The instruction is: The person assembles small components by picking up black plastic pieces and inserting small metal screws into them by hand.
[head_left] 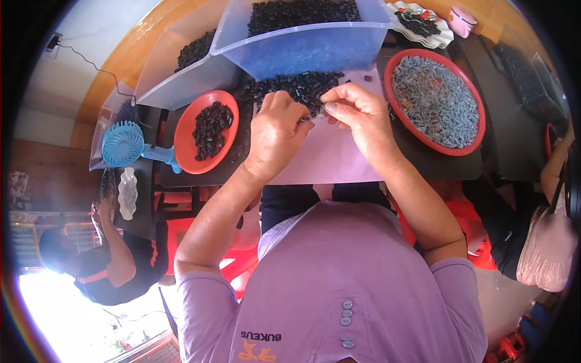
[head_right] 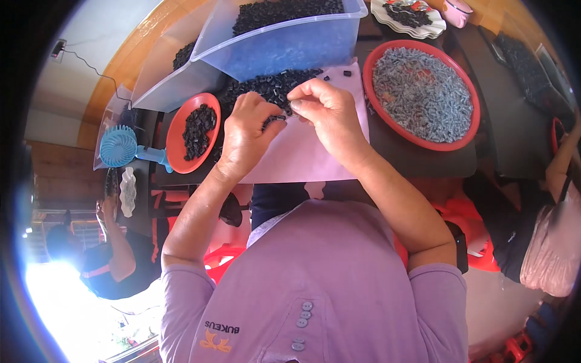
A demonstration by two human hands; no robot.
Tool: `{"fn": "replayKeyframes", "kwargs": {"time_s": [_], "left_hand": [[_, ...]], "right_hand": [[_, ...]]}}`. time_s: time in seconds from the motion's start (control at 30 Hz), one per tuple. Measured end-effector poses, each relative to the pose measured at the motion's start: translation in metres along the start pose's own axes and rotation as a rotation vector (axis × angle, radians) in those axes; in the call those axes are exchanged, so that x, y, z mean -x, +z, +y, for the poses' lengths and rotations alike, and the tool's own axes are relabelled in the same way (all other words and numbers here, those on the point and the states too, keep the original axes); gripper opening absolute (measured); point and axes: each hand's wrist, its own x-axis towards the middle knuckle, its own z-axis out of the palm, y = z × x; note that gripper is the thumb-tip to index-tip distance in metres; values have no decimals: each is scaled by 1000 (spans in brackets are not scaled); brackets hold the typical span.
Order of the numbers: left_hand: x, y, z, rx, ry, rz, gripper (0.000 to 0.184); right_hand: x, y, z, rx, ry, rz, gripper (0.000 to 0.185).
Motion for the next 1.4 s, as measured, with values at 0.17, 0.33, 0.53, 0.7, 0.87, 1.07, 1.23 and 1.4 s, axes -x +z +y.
{"fn": "replayKeyframes", "kwargs": {"time_s": [0.17, 0.33, 0.53, 0.7, 0.87, 1.07, 1.23, 1.4], "left_hand": [[-8, 14, -8, -388, 243, -173, 14], [-12, 18, -14, -444, 296, -238, 11], [-10, 6, -16, -320, 288, -216, 9], [-12, 9, -19, -337, 323, -209, 10], [-11, 10, -20, -324, 330, -169, 10], [-7, 11, -21, -268, 360, -124, 12], [-7, 17, -20, -254, 411, -140, 13], [-11, 18, -14, 29, 201, -6, 13]], "right_hand": [[1, -2, 4, -24, 25, 6, 9], [1, -7, 7, -18, 20, 2, 9], [4, -7, 9, -8, -12, 2, 10], [3, -6, 9, -24, 10, 26, 11], [4, -7, 10, 5, -14, 27, 11], [3, -8, 10, 7, -10, 22, 12], [4, -5, 9, -17, -2, 27, 12], [5, -7, 6, 16, 13, 28, 11]]}}
